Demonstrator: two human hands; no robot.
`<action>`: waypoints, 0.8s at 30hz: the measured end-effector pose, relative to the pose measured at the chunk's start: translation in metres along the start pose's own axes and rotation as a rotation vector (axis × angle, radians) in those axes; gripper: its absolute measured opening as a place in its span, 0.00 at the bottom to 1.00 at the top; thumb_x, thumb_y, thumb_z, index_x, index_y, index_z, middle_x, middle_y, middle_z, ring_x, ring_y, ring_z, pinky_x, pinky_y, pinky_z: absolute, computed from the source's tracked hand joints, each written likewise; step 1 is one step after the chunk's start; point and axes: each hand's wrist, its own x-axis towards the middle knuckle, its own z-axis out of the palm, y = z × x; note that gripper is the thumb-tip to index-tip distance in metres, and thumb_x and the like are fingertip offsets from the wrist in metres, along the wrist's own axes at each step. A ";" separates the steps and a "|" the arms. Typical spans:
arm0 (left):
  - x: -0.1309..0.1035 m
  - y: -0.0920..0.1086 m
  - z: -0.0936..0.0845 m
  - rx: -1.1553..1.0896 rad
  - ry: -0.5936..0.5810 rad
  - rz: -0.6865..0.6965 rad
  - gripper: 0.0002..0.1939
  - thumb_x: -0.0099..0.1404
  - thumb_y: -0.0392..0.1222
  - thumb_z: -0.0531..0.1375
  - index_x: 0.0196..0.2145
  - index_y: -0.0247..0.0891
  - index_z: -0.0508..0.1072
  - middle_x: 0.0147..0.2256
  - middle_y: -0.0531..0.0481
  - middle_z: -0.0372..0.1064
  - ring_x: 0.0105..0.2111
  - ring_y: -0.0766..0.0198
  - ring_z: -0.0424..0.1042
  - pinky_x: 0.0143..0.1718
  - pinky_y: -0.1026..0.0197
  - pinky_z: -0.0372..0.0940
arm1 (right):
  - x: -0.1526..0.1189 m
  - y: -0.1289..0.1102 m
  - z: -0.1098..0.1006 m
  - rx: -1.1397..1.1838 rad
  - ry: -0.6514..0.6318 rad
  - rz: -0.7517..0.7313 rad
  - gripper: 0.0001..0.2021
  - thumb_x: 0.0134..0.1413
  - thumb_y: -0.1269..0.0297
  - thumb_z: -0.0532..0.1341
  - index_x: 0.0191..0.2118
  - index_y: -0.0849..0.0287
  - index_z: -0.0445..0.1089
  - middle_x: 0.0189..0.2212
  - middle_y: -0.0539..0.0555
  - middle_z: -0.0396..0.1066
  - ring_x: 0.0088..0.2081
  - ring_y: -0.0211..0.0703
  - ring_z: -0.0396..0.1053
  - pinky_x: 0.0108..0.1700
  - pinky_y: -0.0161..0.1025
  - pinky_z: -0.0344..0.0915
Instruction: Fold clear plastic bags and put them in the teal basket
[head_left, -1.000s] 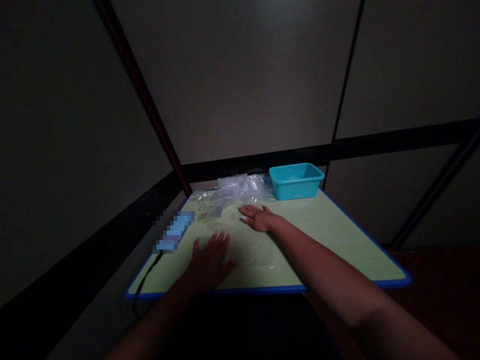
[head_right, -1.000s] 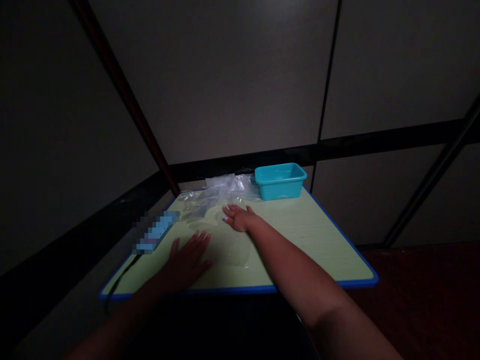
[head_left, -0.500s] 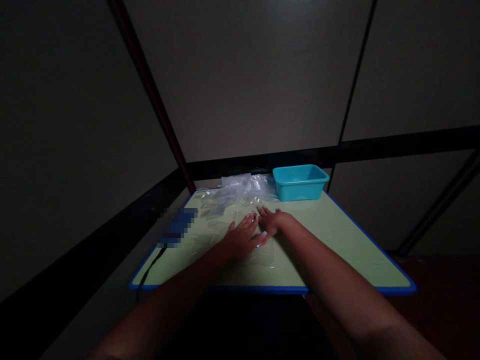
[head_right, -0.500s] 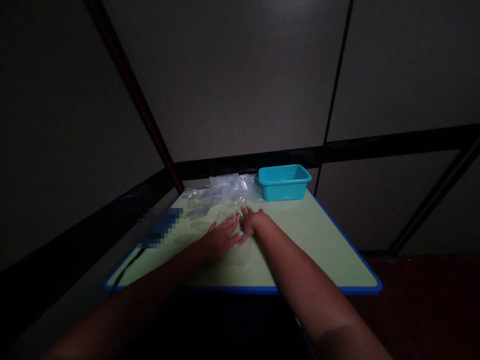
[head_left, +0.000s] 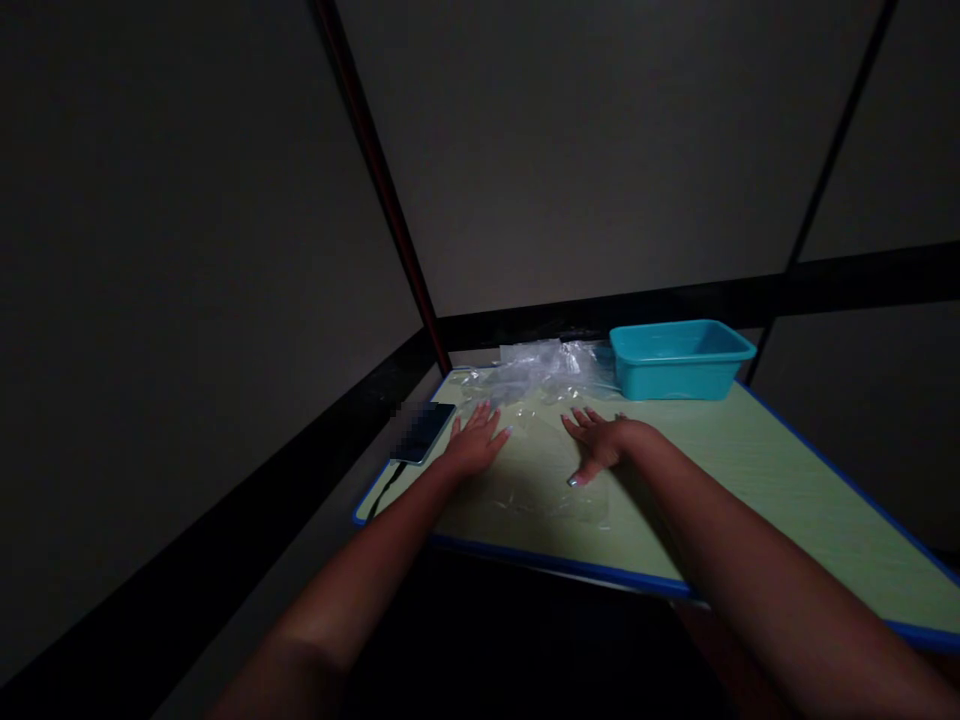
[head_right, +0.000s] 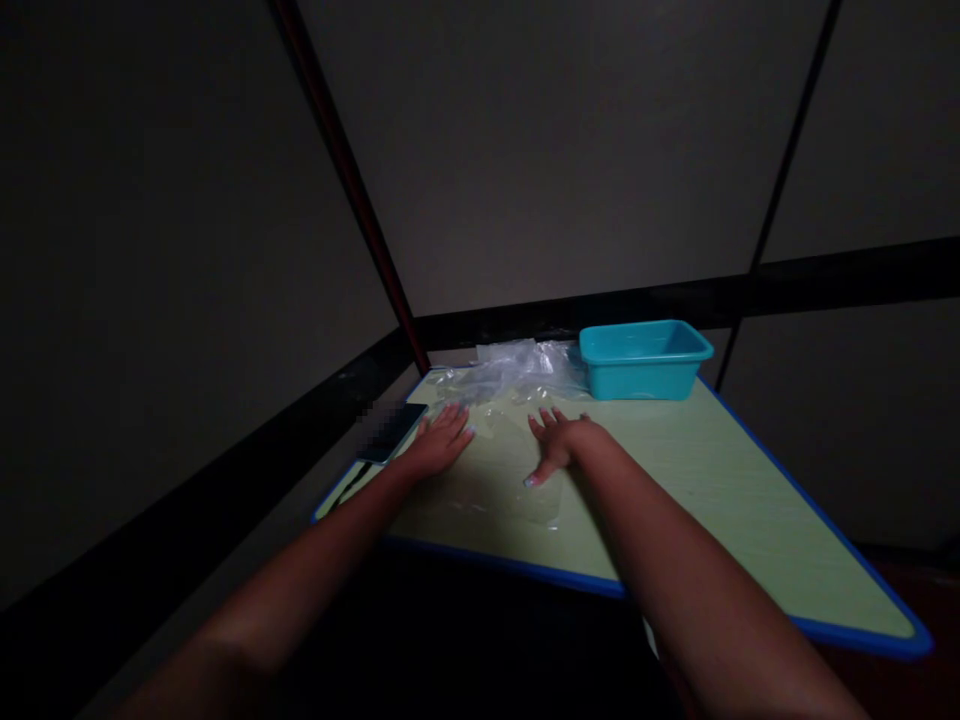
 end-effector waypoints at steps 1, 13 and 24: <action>-0.004 -0.006 -0.002 -0.001 0.052 0.004 0.32 0.67 0.59 0.33 0.64 0.44 0.44 0.65 0.49 0.29 0.65 0.55 0.30 0.60 0.39 0.32 | 0.000 0.000 0.000 -0.001 0.002 -0.001 0.66 0.26 0.33 0.62 0.65 0.56 0.21 0.64 0.59 0.15 0.63 0.66 0.16 0.55 0.72 0.30; -0.010 -0.056 -0.019 -0.225 0.299 -0.346 0.30 0.68 0.54 0.34 0.65 0.41 0.38 0.65 0.43 0.38 0.64 0.54 0.38 0.57 0.33 0.41 | 0.000 -0.001 -0.001 -0.010 0.005 -0.008 0.66 0.26 0.32 0.62 0.65 0.57 0.22 0.65 0.59 0.17 0.63 0.65 0.17 0.56 0.71 0.31; 0.004 0.051 -0.012 -0.145 -0.149 0.440 0.42 0.61 0.65 0.47 0.65 0.39 0.41 0.65 0.43 0.28 0.64 0.53 0.32 0.61 0.44 0.38 | -0.007 0.005 -0.007 0.044 0.009 0.004 0.63 0.27 0.36 0.65 0.65 0.49 0.27 0.65 0.56 0.18 0.63 0.66 0.18 0.54 0.73 0.28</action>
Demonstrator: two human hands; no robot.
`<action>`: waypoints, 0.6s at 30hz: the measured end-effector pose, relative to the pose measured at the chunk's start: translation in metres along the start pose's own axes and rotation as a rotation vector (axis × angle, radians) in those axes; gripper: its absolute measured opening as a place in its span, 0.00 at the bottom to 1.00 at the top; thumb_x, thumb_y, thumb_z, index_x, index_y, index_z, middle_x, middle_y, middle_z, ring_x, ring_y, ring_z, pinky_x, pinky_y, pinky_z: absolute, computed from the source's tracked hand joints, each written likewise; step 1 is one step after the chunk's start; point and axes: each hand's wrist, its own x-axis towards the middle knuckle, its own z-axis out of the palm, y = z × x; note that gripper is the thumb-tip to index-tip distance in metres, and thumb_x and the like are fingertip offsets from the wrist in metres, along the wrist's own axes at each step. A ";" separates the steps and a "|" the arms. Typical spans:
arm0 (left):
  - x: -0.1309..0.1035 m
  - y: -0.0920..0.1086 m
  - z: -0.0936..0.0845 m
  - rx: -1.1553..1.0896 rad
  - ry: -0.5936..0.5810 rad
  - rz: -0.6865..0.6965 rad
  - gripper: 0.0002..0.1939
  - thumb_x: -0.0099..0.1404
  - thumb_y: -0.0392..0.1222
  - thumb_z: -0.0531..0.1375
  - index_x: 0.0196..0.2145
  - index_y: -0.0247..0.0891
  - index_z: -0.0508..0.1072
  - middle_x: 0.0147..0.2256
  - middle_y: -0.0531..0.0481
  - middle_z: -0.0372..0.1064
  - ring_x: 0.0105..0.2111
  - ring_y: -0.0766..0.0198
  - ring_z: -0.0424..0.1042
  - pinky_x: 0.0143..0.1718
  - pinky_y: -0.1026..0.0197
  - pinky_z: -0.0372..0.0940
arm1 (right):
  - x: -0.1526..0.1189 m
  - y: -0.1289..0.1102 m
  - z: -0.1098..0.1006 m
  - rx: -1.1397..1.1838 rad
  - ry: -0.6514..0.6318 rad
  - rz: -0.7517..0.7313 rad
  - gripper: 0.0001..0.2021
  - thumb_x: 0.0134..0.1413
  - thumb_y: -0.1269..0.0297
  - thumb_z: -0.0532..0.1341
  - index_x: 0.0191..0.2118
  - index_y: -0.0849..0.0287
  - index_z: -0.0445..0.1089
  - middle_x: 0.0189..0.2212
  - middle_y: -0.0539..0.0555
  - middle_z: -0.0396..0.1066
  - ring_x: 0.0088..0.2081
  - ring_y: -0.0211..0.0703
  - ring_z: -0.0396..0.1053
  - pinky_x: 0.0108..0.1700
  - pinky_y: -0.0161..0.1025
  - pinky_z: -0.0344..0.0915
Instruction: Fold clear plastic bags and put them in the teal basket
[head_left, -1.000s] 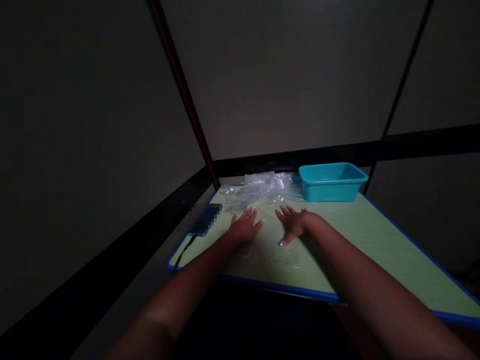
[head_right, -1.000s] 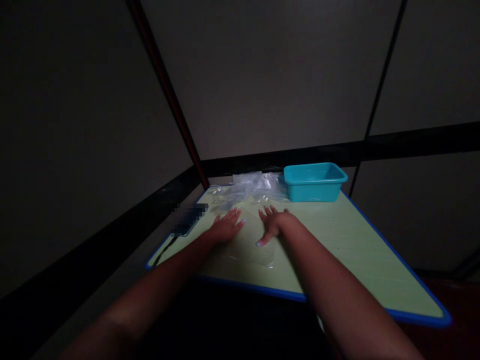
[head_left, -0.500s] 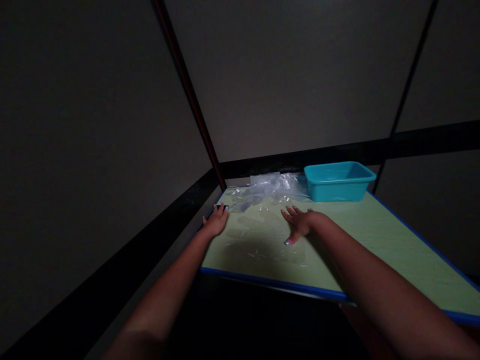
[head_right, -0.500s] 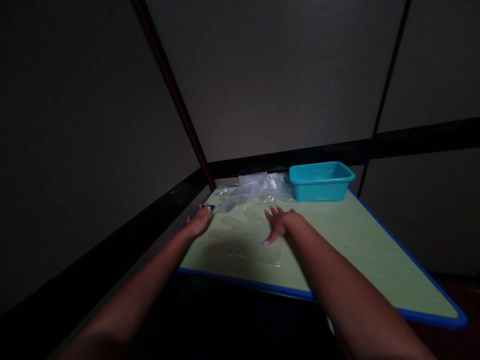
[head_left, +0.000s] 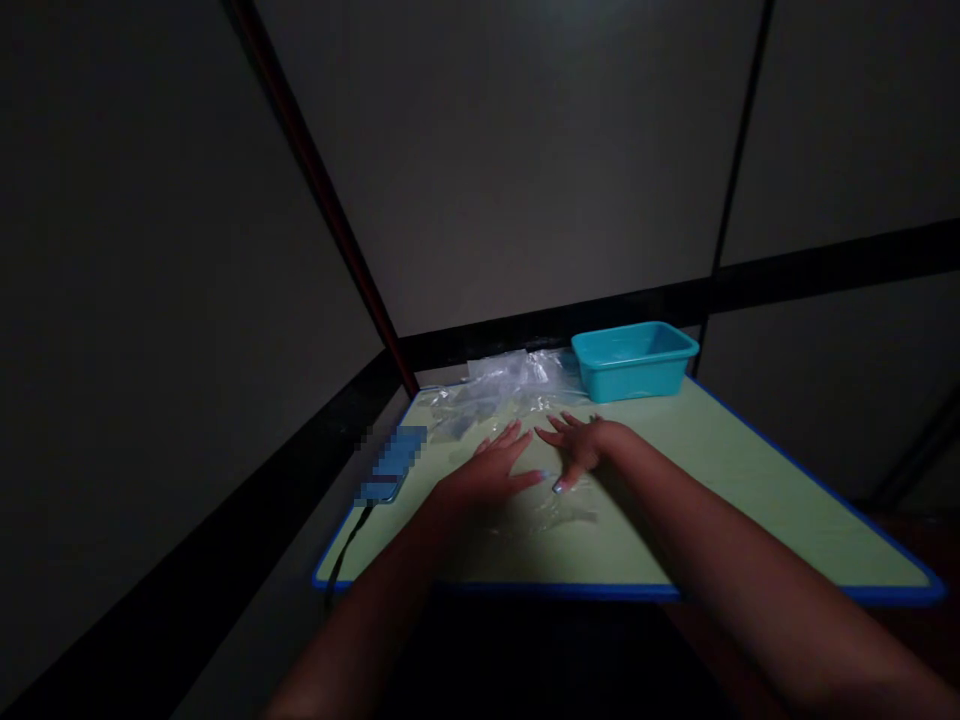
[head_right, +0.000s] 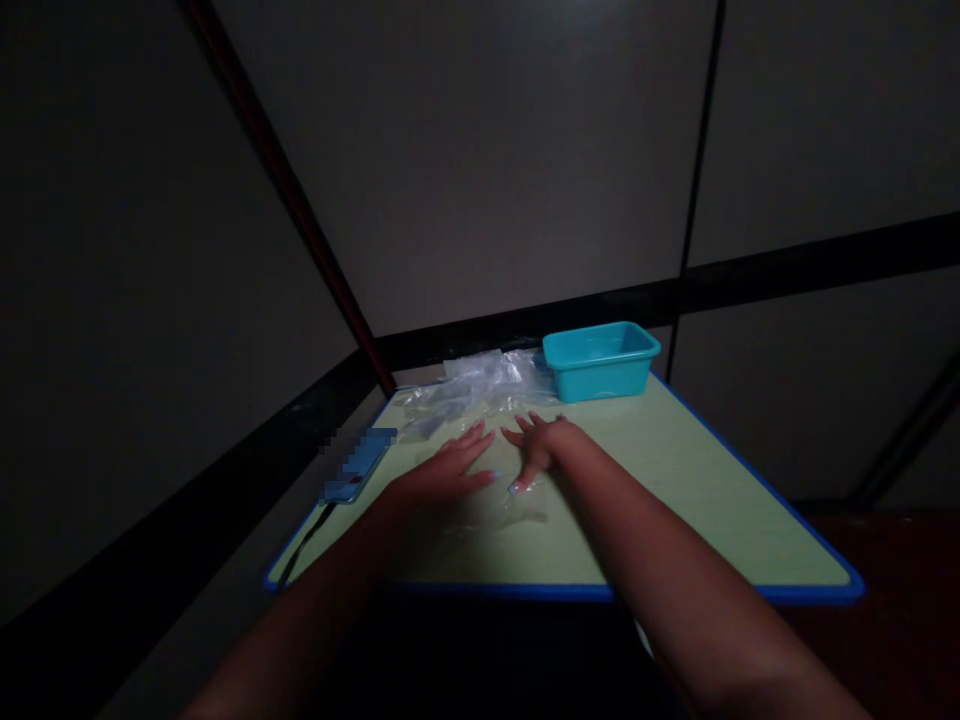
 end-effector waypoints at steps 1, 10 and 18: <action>0.004 0.001 0.003 0.027 -0.048 0.019 0.45 0.59 0.67 0.48 0.65 0.39 0.39 0.65 0.42 0.27 0.64 0.52 0.31 0.61 0.43 0.37 | -0.002 -0.001 -0.001 0.002 0.010 0.008 0.62 0.27 0.36 0.65 0.65 0.48 0.28 0.65 0.56 0.19 0.63 0.65 0.18 0.54 0.73 0.27; 0.007 -0.002 0.018 0.186 -0.015 0.068 0.50 0.57 0.68 0.48 0.64 0.31 0.37 0.65 0.38 0.30 0.64 0.53 0.33 0.61 0.40 0.32 | -0.009 -0.028 0.008 0.031 0.198 0.003 0.59 0.35 0.32 0.57 0.66 0.60 0.29 0.65 0.59 0.22 0.64 0.61 0.18 0.56 0.66 0.16; 0.009 -0.008 0.016 0.000 0.036 -0.031 0.33 0.68 0.54 0.34 0.65 0.36 0.32 0.65 0.46 0.28 0.65 0.61 0.32 0.61 0.41 0.35 | -0.003 -0.024 0.014 0.031 0.136 0.021 0.60 0.35 0.32 0.57 0.65 0.57 0.24 0.65 0.58 0.20 0.64 0.60 0.21 0.57 0.66 0.21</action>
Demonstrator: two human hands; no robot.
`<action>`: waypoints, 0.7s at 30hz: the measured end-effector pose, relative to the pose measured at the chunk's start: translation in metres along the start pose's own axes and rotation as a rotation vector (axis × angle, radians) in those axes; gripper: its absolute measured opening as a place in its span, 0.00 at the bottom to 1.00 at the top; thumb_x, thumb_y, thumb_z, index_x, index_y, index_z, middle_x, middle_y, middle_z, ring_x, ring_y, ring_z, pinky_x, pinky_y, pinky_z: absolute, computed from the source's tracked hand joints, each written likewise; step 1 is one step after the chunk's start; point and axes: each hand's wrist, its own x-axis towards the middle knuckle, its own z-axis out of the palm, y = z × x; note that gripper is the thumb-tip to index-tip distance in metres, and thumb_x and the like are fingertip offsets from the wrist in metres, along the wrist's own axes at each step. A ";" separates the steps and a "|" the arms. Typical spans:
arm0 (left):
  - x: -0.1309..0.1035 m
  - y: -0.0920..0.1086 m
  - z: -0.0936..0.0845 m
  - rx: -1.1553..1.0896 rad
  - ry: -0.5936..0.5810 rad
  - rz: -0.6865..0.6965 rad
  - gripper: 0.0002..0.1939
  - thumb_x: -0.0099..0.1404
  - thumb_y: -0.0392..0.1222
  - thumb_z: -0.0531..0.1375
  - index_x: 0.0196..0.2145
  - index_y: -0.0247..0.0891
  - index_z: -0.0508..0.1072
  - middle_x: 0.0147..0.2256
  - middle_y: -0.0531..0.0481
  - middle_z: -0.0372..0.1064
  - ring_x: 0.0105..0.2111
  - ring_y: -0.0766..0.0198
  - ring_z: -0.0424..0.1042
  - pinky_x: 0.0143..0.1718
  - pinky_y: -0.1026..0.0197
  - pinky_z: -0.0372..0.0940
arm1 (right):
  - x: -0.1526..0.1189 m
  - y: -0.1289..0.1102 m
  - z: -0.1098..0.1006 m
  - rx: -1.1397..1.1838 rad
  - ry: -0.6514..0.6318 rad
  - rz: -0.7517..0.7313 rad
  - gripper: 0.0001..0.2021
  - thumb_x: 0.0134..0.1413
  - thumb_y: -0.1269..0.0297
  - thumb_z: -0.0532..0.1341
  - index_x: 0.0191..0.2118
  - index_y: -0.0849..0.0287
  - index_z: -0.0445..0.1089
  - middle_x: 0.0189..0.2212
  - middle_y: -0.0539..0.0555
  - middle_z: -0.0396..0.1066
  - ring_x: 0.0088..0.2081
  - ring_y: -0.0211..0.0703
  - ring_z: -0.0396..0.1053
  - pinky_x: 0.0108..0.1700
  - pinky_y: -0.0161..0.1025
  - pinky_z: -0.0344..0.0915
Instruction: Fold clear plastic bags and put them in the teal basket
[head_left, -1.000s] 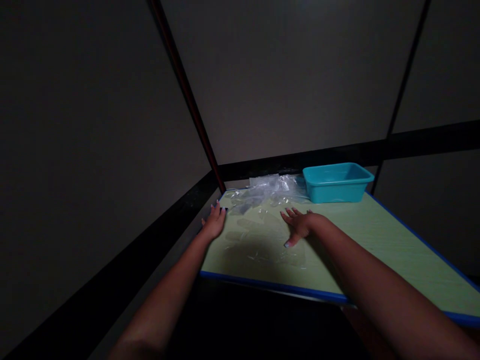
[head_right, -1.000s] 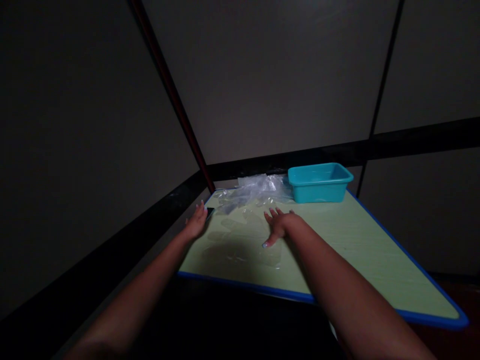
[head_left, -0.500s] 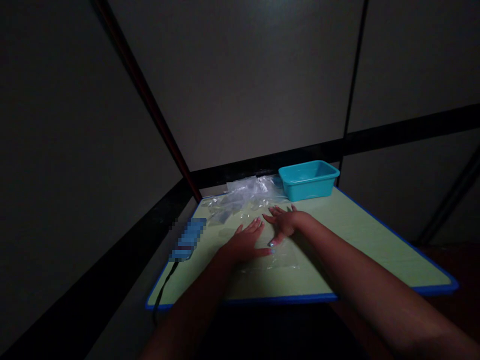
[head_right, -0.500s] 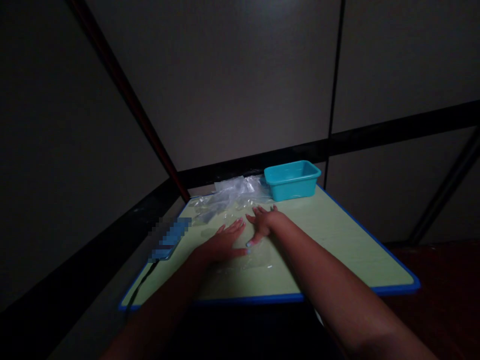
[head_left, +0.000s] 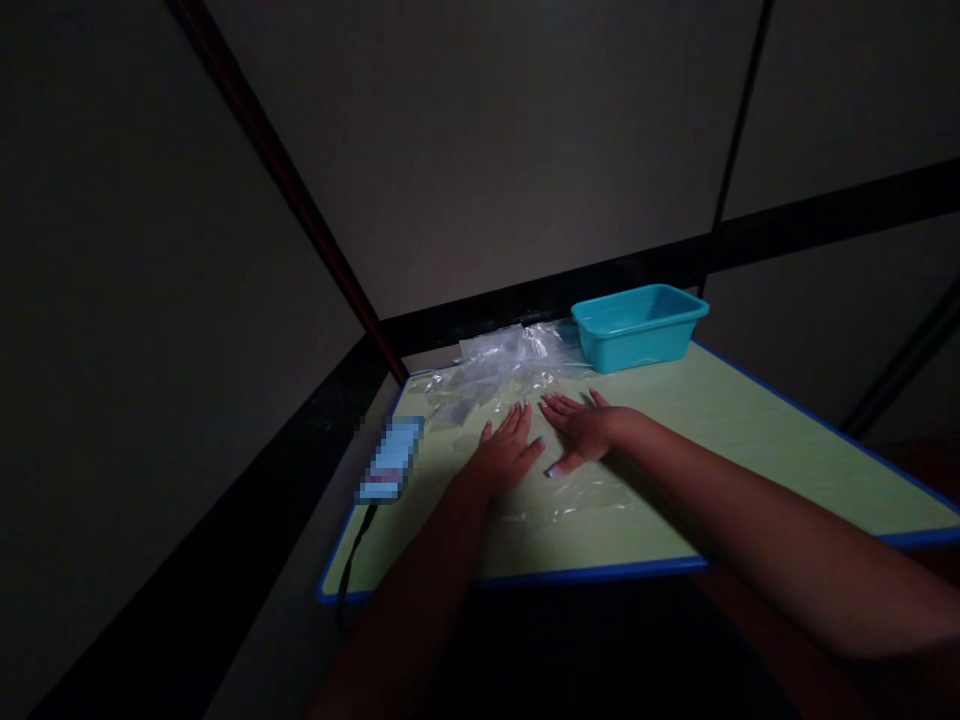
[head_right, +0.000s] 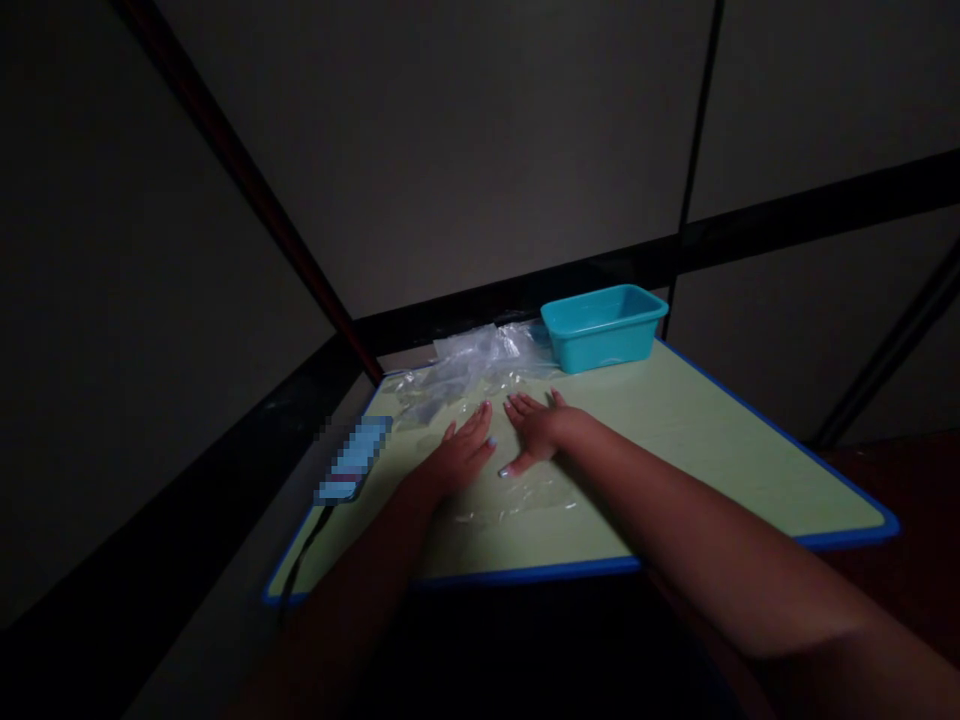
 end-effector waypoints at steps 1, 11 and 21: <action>0.000 -0.002 0.001 0.008 0.002 -0.014 0.31 0.68 0.55 0.34 0.65 0.40 0.35 0.65 0.49 0.30 0.65 0.60 0.33 0.61 0.40 0.35 | 0.002 0.002 0.002 0.014 0.009 -0.012 0.61 0.33 0.31 0.57 0.65 0.57 0.23 0.65 0.59 0.21 0.64 0.62 0.21 0.57 0.67 0.21; -0.004 -0.021 -0.004 0.009 0.185 -0.366 0.37 0.66 0.62 0.34 0.64 0.35 0.42 0.64 0.37 0.37 0.64 0.52 0.39 0.59 0.39 0.41 | 0.004 0.010 0.004 -0.009 -0.021 0.006 0.61 0.32 0.32 0.59 0.65 0.55 0.23 0.65 0.57 0.20 0.63 0.65 0.20 0.56 0.71 0.27; 0.003 0.000 0.005 0.018 0.045 0.041 0.32 0.66 0.61 0.34 0.64 0.47 0.43 0.65 0.51 0.36 0.64 0.60 0.36 0.61 0.40 0.36 | 0.007 0.010 0.006 0.024 -0.009 -0.019 0.60 0.33 0.33 0.58 0.65 0.57 0.25 0.65 0.59 0.19 0.63 0.64 0.20 0.56 0.71 0.28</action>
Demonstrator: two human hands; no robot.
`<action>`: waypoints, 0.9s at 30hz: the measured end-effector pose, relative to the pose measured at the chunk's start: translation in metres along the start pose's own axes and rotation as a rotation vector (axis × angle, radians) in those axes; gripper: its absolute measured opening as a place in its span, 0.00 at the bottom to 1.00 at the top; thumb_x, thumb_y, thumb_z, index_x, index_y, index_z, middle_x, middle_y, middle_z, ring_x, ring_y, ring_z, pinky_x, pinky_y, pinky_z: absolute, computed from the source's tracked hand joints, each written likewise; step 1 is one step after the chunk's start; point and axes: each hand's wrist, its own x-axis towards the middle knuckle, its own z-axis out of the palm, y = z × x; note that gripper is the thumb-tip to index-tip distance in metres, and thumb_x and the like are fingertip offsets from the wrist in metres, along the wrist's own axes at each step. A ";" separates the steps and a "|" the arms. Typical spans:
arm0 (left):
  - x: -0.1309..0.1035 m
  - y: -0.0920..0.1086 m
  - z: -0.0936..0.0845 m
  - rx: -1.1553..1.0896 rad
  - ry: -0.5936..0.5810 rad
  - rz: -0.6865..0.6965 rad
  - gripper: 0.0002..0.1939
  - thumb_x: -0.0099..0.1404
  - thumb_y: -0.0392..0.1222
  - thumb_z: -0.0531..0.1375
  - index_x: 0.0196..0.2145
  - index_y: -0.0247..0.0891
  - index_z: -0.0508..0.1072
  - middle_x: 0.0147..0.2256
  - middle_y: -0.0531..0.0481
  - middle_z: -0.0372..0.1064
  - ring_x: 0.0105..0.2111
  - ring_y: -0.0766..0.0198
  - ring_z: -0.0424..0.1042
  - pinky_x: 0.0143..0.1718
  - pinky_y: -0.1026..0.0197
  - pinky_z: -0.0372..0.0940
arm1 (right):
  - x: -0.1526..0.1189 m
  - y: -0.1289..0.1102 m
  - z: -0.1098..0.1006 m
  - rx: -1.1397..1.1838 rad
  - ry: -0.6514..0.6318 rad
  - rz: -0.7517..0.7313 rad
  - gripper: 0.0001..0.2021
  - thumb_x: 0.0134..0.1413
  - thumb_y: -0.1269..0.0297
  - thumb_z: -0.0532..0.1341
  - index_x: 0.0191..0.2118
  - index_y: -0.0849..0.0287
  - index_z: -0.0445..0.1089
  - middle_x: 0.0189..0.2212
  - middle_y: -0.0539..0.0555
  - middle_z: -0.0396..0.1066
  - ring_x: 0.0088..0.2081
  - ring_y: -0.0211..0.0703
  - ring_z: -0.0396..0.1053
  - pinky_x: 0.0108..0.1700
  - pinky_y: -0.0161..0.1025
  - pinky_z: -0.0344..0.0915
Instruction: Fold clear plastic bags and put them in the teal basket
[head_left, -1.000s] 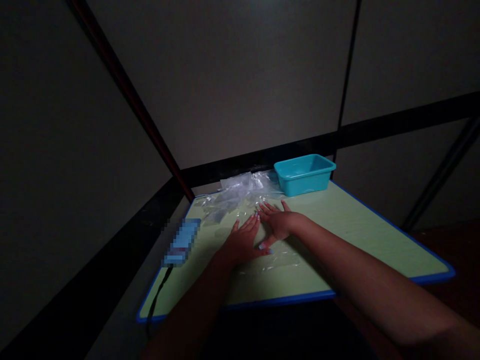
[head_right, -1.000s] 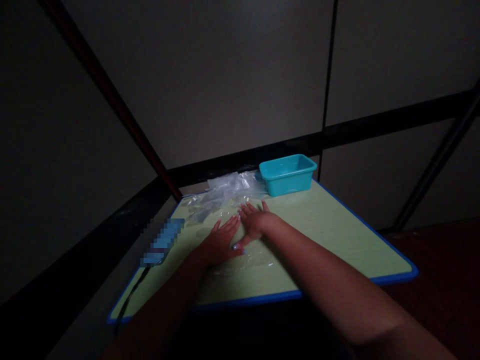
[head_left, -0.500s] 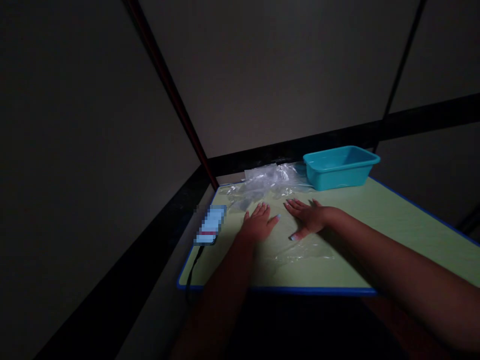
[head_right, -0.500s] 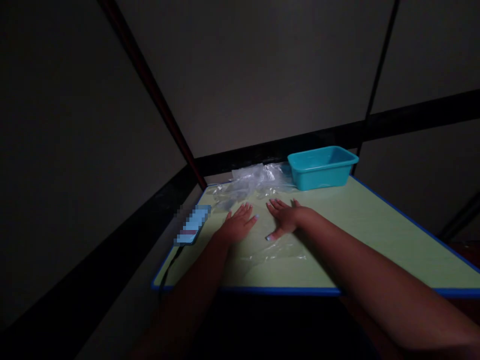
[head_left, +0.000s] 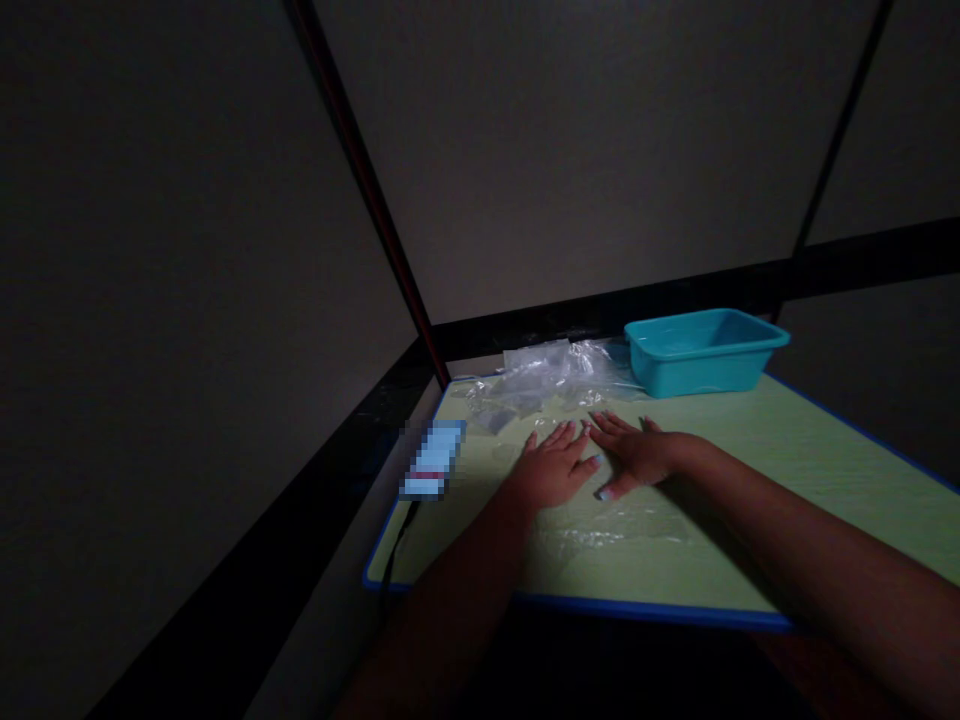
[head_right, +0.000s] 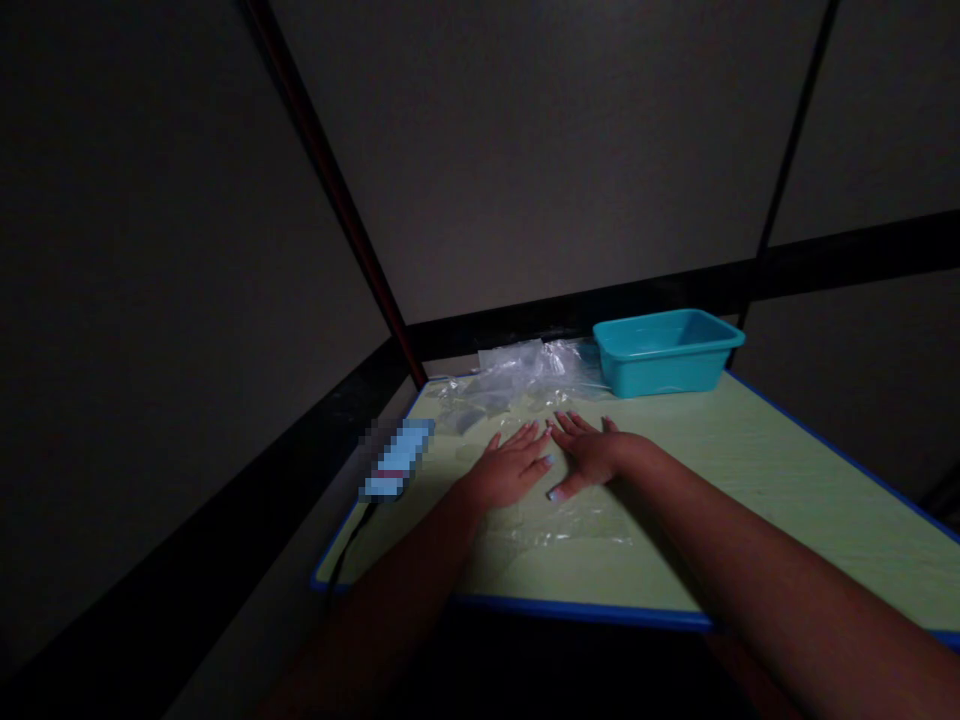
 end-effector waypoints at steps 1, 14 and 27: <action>0.001 -0.001 0.001 0.003 -0.004 -0.012 0.33 0.66 0.62 0.35 0.64 0.47 0.44 0.65 0.51 0.36 0.64 0.59 0.36 0.61 0.40 0.36 | 0.000 0.000 0.000 0.008 0.000 0.003 0.61 0.33 0.33 0.58 0.65 0.57 0.25 0.65 0.59 0.19 0.63 0.64 0.19 0.56 0.71 0.28; 0.003 -0.020 0.000 0.022 0.130 -0.208 0.34 0.67 0.60 0.37 0.62 0.36 0.52 0.64 0.43 0.44 0.64 0.58 0.42 0.61 0.45 0.43 | 0.005 0.011 0.003 0.027 0.034 0.043 0.60 0.31 0.32 0.59 0.66 0.52 0.28 0.65 0.58 0.19 0.63 0.65 0.19 0.55 0.71 0.30; 0.003 -0.023 0.002 0.058 0.036 -0.142 0.33 0.66 0.57 0.39 0.63 0.38 0.47 0.65 0.46 0.39 0.64 0.59 0.38 0.61 0.44 0.40 | 0.005 -0.017 0.014 0.012 0.219 -0.148 0.52 0.44 0.31 0.49 0.66 0.56 0.25 0.65 0.60 0.24 0.64 0.61 0.24 0.58 0.65 0.23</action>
